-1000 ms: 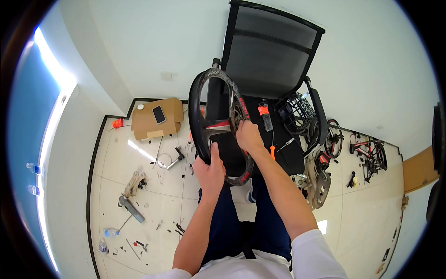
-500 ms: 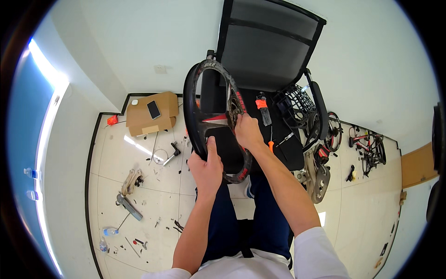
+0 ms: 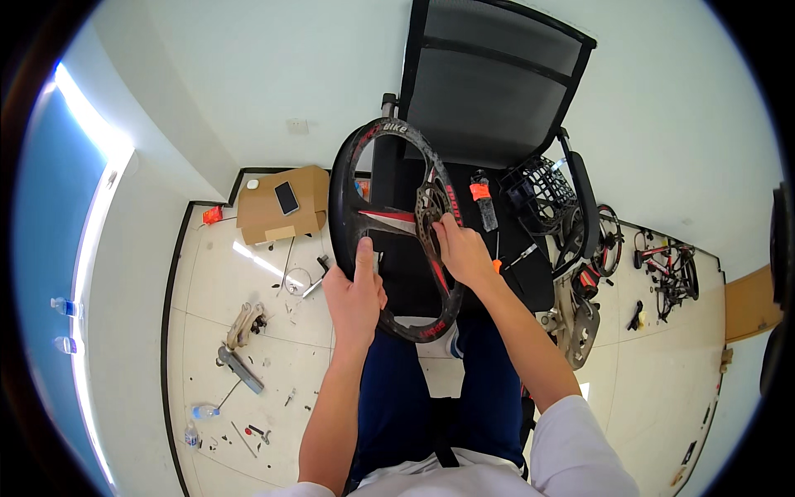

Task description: The person is seated and working on a bicycle wheel mounted on a stand. They use a screwdriver to adjust the hub and cassette area, repeatedly spinning the wheel to check alignment and function.

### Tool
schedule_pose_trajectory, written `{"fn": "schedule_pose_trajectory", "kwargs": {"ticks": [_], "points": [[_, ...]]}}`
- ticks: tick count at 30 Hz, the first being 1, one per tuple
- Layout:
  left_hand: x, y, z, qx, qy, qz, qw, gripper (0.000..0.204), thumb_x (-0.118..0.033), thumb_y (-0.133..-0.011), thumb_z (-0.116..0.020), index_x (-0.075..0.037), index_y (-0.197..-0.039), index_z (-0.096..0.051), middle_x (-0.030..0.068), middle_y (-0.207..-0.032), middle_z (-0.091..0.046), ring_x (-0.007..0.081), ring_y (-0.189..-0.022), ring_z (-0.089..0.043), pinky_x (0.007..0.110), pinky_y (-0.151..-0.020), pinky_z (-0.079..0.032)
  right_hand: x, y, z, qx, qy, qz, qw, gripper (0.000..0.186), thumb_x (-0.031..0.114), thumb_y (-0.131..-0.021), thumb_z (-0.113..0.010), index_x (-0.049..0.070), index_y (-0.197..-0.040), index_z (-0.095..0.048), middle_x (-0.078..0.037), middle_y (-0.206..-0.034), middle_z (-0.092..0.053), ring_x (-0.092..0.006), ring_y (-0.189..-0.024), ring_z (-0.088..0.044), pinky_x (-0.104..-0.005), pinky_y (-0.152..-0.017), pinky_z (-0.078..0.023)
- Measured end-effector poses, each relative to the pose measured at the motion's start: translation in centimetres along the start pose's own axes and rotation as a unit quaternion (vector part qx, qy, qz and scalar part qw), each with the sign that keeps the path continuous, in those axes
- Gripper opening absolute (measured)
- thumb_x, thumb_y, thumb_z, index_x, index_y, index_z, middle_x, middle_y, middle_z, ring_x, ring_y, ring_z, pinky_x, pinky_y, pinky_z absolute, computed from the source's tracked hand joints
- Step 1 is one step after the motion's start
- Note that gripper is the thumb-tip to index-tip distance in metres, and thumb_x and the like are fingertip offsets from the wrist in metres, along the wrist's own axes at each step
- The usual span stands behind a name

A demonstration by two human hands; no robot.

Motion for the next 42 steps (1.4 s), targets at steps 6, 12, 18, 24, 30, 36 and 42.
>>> {"fn": "schedule_pose_trajectory", "kwargs": {"ticks": [6,12,18,24,30,36,42], "points": [[1.1,-0.6,1.6,-0.007,0.004,0.011,1.0,0.04,-0.035,-0.098,-0.06,-0.006,-0.073,-0.047,-0.0007,-0.052,-0.041,0.0079,-0.04,-0.038,0.025,-0.039,-0.031,-2.2,1.7,1.6,-0.009,-0.088,0.012,0.996,0.017,0.022,-0.099,-0.053,0.005,-0.097,-0.052,-0.019,-0.07,-0.061,-0.0398,-0.066,-0.062,-0.044,-0.057,-0.048],[2.2,-0.5,3.1,-0.02,0.001,-0.006,1.0,0.041,-0.036,-0.098,-0.057,-0.005,-0.075,-0.047,0.0029,-0.054,-0.046,0.0115,-0.042,-0.044,0.026,-0.041,-0.034,-3.9,3.3,0.5,-0.009,-0.311,-0.246,0.918,0.019,0.022,-0.1,-0.049,0.005,-0.093,-0.054,-0.003,-0.06,-0.051,-0.0108,-0.054,-0.049,-0.0271,-0.051,-0.04],[2.7,-0.2,3.7,0.011,-0.007,-0.042,0.999,0.034,-0.035,-0.1,-0.054,-0.004,-0.088,-0.045,0.0056,-0.057,-0.052,0.0129,-0.045,-0.048,0.026,-0.043,-0.037,-2.0,3.5,-0.8,0.007,-0.405,-0.238,0.883,0.018,0.021,-0.101,-0.048,0.007,-0.092,-0.054,0.001,-0.065,-0.05,-0.0053,-0.048,-0.042,-0.0211,-0.042,-0.033],[3.4,1.9,3.6,0.049,0.008,-0.066,0.997,0.025,-0.027,-0.102,-0.051,-0.003,-0.093,-0.046,0.0054,-0.061,-0.053,0.0114,-0.048,-0.049,0.025,-0.046,-0.04,0.0,3.6,-0.5,-0.019,-0.275,-0.144,0.95,0.024,0.021,-0.099,-0.05,0.0,-0.092,-0.059,-0.005,-0.07,-0.059,-0.0128,-0.061,-0.056,-0.0279,-0.056,-0.045],[3.7,2.7,3.5,0.07,0.009,-0.071,0.995,0.024,-0.025,-0.102,-0.051,-0.003,-0.096,-0.046,0.0058,-0.064,-0.054,0.0116,-0.051,-0.05,0.025,-0.048,-0.041,0.9,2.8,0.4,0.008,-0.199,-0.19,0.962,0.025,0.021,-0.098,-0.049,-0.002,-0.095,-0.059,-0.02,-0.076,-0.062,-0.0385,-0.074,-0.063,-0.0414,-0.069,-0.048],[3.2,3.0,3.6,0.084,-0.004,-0.08,0.993,0.025,-0.025,-0.103,-0.049,-0.004,-0.092,-0.043,0.0058,-0.064,-0.053,0.0125,-0.052,-0.05,0.026,-0.05,-0.041,1.9,2.5,0.3,0.012,-0.193,-0.189,0.963,0.027,0.022,-0.098,-0.049,-0.002,-0.091,-0.059,-0.02,-0.074,-0.062,-0.0373,-0.073,-0.063,-0.0409,-0.068,-0.048],[4.2,3.0,4.9,0.062,0.001,-0.062,0.996,0.025,-0.025,-0.103,-0.049,-0.004,-0.091,-0.043,0.0054,-0.063,-0.053,0.012,-0.051,-0.05,0.025,-0.049,-0.041,2.3,3.6,-0.1,0.003,-0.196,-0.231,0.953,0.028,0.023,-0.097,-0.051,-0.001,-0.087,-0.06,-0.014,-0.067,-0.059,-0.024,-0.064,-0.059,-0.0361,-0.062,-0.045]]}}
Point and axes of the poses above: each hand's wrist, its own y-axis away from the middle knuckle, its own z-axis out of the back of the hand, x = y × z, the point moved 5 cm from there along -y, towards the middle knuckle
